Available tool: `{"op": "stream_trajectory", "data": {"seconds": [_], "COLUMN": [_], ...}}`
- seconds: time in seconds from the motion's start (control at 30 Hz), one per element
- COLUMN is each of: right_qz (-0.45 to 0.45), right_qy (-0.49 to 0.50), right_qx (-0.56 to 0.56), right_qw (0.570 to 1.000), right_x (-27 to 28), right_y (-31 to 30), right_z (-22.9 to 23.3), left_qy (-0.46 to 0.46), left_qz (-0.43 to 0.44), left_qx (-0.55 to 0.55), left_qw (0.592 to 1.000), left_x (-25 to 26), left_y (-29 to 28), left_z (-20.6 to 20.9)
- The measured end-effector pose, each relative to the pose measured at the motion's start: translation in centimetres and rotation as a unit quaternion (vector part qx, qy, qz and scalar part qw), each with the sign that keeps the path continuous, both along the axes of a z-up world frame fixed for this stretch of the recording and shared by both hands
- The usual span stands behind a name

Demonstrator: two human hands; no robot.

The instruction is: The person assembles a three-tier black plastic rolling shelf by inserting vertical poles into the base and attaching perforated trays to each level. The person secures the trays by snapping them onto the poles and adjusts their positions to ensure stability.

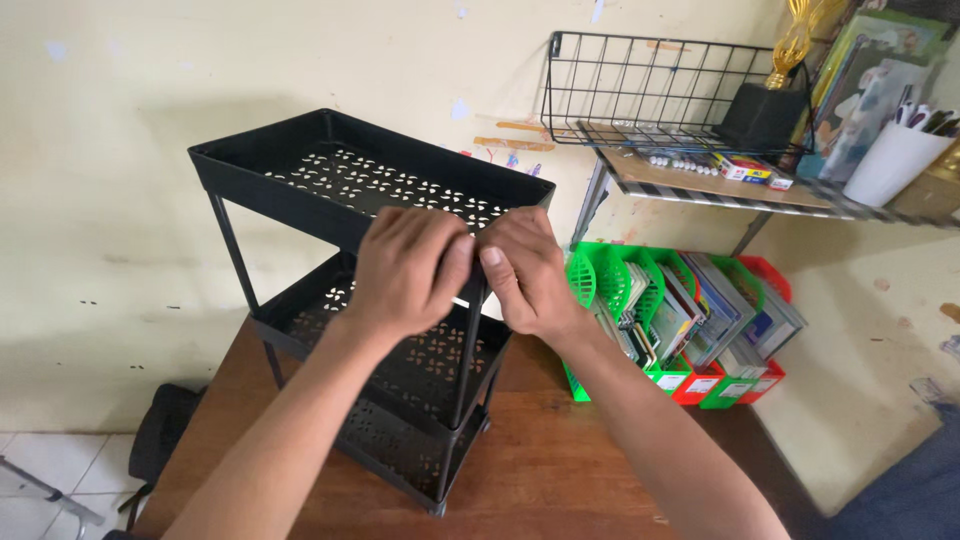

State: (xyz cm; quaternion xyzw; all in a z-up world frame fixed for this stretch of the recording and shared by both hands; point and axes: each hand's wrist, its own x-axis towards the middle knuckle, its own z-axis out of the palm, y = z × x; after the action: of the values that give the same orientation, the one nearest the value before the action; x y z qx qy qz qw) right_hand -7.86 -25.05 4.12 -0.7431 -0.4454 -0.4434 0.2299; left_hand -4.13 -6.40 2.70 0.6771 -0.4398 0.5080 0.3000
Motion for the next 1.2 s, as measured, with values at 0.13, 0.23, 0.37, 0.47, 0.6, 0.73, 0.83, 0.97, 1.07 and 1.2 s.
{"op": "stream_trajectory", "data": {"seconds": [0.13,0.23,0.37,0.47,0.6,0.73,0.83,0.97,1.07,1.2], "right_qz": [-0.03,-0.057,-0.038,-0.024,-0.02,-0.001,-0.02,0.006,0.019,-0.076], "right_qy": [-0.009,-0.022,-0.049,-0.051,-0.07,-0.077,-0.095,-0.07,-0.039,0.013], "right_qx": [0.046,0.101,0.167,0.198,0.206,0.213,0.198,0.151,0.081,0.07], "right_qw": [0.998,0.993,0.984,0.979,0.976,0.974,0.975,0.986,0.996,0.995], "right_x": [0.3,0.8,1.0,1.6,2.8,2.7,3.4,3.4,4.1,4.7], "right_y": [0.2,1.2,2.8,3.2,2.3,2.4,2.7,0.9,-1.3,-3.8], "right_z": [-1.7,-3.0,-4.4,-4.9,-5.7,-6.3,-5.3,-5.1,-3.5,-2.1], "left_qy": [0.001,-0.006,-0.027,-0.024,-0.026,-0.026,-0.021,0.018,0.011,0.015], "left_qz": [-0.032,0.02,0.021,0.026,0.026,0.02,0.031,0.006,0.015,0.037], "left_qx": [-0.07,-0.069,-0.086,-0.103,-0.136,-0.146,-0.134,-0.102,-0.044,-0.014], "left_qw": [0.997,0.997,0.996,0.994,0.99,0.989,0.99,0.995,0.999,0.999], "left_x": [-1.6,-1.7,-1.8,-1.4,-0.9,-1.4,-1.1,-1.6,-1.6,-2.0], "left_y": [-1.9,-2.4,-2.3,-2.6,-3.6,-3.8,-3.8,-3.5,-2.0,-1.5], "left_z": [-0.5,-0.4,-1.1,-1.7,-2.5,-2.8,-1.9,-2.0,-1.2,-1.7]}}
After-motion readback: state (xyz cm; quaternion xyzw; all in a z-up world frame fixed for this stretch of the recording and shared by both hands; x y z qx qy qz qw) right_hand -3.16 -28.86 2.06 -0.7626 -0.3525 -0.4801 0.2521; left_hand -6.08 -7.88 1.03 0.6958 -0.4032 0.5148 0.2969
